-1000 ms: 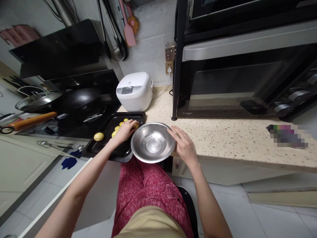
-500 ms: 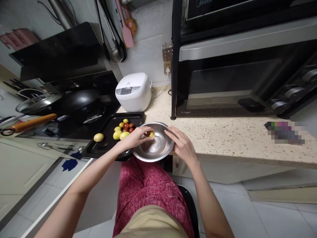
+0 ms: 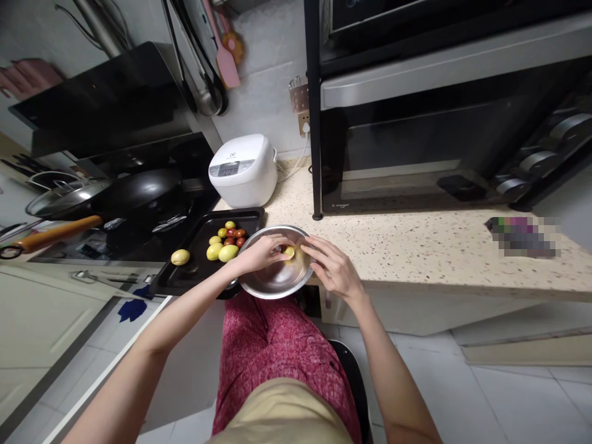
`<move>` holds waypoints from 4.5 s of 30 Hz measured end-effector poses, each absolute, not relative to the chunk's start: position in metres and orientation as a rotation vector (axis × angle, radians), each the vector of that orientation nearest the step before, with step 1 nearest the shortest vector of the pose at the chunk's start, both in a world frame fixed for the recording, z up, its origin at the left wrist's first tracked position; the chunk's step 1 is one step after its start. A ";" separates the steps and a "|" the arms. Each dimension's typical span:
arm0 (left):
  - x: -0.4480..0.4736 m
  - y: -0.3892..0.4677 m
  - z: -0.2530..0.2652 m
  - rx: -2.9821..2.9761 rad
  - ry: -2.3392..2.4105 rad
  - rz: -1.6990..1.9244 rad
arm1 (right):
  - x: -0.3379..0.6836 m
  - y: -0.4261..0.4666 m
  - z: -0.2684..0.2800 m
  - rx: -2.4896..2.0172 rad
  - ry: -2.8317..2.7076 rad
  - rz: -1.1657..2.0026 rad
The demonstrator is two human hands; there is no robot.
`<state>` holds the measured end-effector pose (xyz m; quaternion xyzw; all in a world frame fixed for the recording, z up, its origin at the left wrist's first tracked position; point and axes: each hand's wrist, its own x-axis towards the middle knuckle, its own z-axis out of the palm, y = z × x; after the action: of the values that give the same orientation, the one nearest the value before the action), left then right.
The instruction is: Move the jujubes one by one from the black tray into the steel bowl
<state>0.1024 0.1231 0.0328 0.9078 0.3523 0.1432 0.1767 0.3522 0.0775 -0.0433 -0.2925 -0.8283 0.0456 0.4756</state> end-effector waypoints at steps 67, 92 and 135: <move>0.081 0.099 0.034 2.619 1.293 0.343 | 0.351 0.076 -0.044 -0.721 -1.998 0.150; 0.005 0.112 0.052 2.674 1.562 0.492 | 0.352 0.077 -0.045 -0.708 -1.996 0.152; 0.073 0.080 0.053 2.794 0.668 0.295 | 0.350 0.075 -0.042 -0.704 -1.991 0.136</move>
<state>0.0731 0.0803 0.0526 0.9597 0.2296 0.1013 0.1267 0.3500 0.0747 -0.0419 -0.2900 -0.8199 0.0560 0.4904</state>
